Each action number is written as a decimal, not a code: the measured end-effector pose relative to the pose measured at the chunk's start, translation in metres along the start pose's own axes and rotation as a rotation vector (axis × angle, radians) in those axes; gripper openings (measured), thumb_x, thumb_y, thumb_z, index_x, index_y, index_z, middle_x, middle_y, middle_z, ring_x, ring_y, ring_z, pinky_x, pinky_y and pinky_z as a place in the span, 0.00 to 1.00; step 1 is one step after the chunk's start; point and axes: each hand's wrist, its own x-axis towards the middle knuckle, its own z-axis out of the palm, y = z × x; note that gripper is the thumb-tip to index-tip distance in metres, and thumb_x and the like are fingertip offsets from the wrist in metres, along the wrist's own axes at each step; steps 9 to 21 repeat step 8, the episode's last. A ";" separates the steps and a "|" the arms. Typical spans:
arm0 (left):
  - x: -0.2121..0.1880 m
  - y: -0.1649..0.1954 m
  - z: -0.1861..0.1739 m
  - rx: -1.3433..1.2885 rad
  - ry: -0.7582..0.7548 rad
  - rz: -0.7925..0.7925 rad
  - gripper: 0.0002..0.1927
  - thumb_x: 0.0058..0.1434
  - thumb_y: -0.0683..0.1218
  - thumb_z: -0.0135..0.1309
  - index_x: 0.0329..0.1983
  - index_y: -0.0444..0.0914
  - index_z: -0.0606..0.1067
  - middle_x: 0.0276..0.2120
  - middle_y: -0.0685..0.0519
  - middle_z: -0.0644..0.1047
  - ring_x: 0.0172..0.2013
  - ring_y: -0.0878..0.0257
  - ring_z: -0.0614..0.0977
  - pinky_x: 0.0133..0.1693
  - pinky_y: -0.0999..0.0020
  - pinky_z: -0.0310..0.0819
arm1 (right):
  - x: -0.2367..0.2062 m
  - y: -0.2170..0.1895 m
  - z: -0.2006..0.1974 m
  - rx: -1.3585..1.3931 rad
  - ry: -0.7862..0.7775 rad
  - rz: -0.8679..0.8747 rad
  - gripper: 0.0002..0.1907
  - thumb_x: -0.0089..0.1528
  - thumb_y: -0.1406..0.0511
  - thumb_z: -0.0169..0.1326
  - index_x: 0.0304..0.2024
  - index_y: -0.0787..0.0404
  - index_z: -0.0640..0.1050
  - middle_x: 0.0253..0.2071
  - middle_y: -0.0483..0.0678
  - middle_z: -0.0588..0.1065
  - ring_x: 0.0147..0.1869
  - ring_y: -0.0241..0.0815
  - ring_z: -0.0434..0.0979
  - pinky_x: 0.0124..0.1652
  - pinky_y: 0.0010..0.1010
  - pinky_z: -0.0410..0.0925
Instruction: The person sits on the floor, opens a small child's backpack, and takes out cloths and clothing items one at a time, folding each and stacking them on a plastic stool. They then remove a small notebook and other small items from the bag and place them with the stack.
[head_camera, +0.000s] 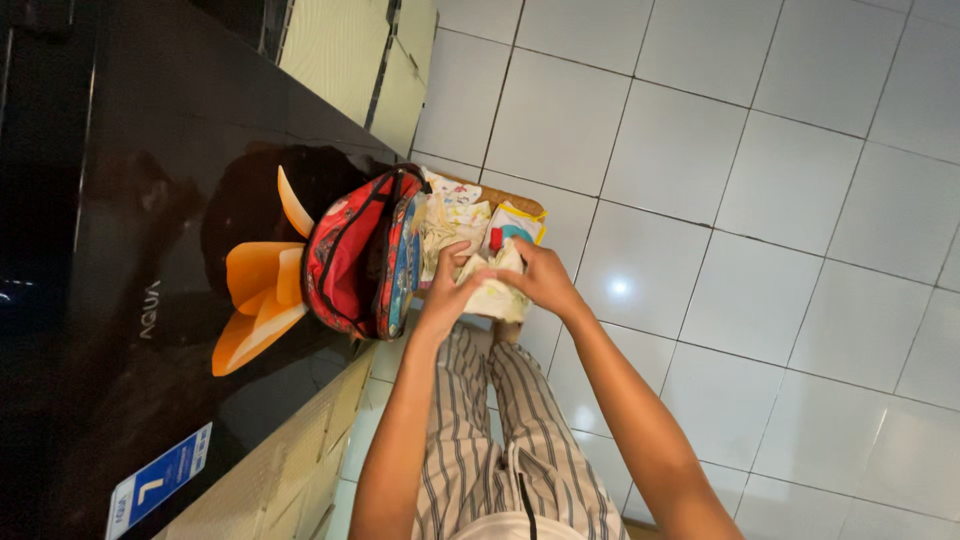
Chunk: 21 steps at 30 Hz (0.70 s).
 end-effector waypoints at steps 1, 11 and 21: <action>0.001 0.001 -0.004 0.168 -0.005 0.067 0.28 0.63 0.47 0.61 0.63 0.36 0.66 0.51 0.46 0.75 0.51 0.58 0.77 0.51 0.62 0.72 | 0.004 0.006 0.003 0.049 0.004 0.014 0.22 0.56 0.57 0.68 0.46 0.61 0.76 0.36 0.52 0.78 0.37 0.48 0.78 0.41 0.34 0.71; -0.001 0.014 -0.007 0.648 0.093 0.210 0.12 0.65 0.43 0.55 0.51 0.36 0.77 0.47 0.40 0.82 0.50 0.45 0.82 0.50 0.61 0.75 | 0.022 0.047 0.015 -0.051 0.148 -0.204 0.16 0.56 0.61 0.66 0.42 0.59 0.78 0.40 0.51 0.80 0.48 0.46 0.77 0.48 0.36 0.70; -0.001 0.014 -0.007 0.648 0.093 0.210 0.12 0.65 0.43 0.55 0.51 0.36 0.77 0.47 0.40 0.82 0.50 0.45 0.82 0.50 0.61 0.75 | 0.022 0.047 0.015 -0.051 0.148 -0.204 0.16 0.56 0.61 0.66 0.42 0.59 0.78 0.40 0.51 0.80 0.48 0.46 0.77 0.48 0.36 0.70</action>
